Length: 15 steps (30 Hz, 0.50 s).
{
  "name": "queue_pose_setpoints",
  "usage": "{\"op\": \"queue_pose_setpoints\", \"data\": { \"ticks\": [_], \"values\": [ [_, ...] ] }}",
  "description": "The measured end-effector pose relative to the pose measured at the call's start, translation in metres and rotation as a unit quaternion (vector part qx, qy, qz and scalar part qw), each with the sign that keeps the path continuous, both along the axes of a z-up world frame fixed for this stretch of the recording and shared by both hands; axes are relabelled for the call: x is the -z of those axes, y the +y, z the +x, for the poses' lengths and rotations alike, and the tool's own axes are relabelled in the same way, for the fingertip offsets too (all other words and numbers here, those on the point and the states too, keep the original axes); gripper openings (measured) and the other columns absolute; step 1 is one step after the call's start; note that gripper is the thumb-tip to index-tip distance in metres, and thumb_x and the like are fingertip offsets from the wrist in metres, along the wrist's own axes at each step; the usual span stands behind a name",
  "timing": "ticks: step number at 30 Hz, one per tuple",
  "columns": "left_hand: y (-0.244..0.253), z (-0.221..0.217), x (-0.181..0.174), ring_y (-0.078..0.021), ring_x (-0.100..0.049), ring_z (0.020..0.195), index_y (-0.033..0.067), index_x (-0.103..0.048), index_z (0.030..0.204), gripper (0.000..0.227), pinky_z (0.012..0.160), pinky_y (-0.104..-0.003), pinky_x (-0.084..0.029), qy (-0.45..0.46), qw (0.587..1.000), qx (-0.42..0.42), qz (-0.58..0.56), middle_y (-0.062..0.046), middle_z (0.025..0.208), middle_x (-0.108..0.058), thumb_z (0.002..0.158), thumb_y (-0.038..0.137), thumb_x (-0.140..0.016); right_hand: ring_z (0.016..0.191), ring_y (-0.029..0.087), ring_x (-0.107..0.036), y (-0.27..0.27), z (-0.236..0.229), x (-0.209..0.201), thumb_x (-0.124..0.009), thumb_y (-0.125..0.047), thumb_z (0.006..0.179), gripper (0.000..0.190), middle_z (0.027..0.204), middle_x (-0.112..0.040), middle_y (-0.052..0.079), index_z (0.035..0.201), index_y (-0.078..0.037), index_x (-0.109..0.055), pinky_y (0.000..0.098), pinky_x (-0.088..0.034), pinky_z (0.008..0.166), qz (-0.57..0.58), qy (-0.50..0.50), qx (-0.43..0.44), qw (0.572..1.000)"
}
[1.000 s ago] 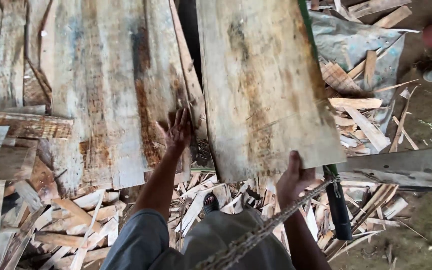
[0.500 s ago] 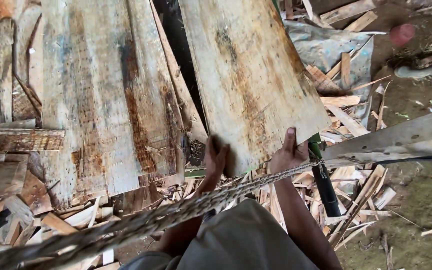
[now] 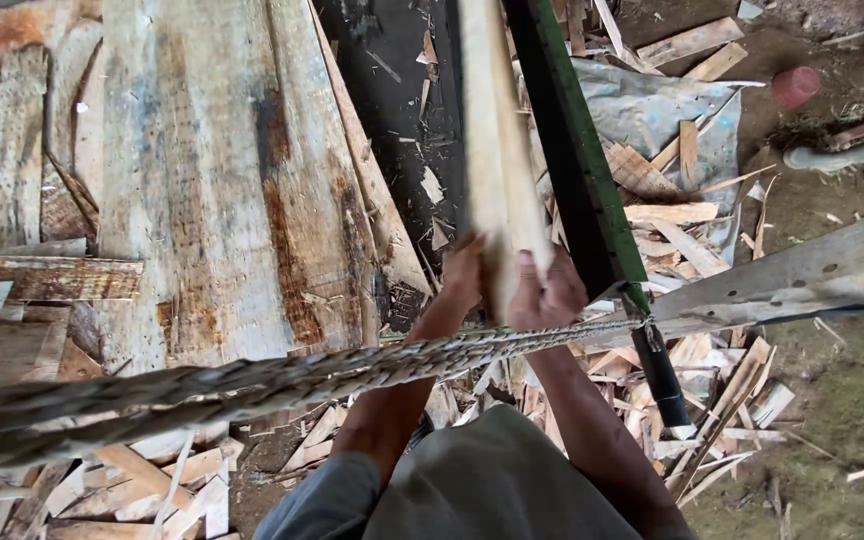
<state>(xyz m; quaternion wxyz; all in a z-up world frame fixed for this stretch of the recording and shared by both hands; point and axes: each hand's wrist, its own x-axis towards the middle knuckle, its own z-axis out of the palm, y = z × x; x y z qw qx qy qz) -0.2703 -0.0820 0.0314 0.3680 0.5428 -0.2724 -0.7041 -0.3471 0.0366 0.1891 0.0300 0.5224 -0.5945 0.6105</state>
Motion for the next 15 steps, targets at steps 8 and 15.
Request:
{"op": "queue_pose_setpoints", "data": {
  "ticks": [8,15],
  "values": [
    [0.019,0.036,-0.001,-0.0203,-0.054,0.118,0.0127,-0.055,0.147,0.046,0.100,-0.038,-0.043,0.022,0.997,0.040,-0.062,-0.008,0.143,-0.057,0.104,0.022,-0.066,0.105,0.026,-0.073,-0.001,0.064,-0.065,-0.068,-0.030,0.102,0.033,0.121,-0.071,0.013,0.127,-0.007,-0.069,0.0355,-0.065,0.085,-0.053,0.323,-0.176,0.929],
    [0.066,0.145,-0.006,-0.0234,-0.054,0.122,0.0115,-0.054,0.144,0.044,0.105,-0.042,-0.043,0.052,0.992,0.054,-0.105,-0.010,0.142,-0.057,0.103,0.022,-0.067,0.122,0.033,-0.064,0.025,0.119,0.058,-0.069,-0.033,0.095,0.046,0.133,-0.064,0.016,0.134,-0.010,-0.062,0.0465,-0.054,0.105,0.074,0.322,-0.302,0.894]
  ]
}}
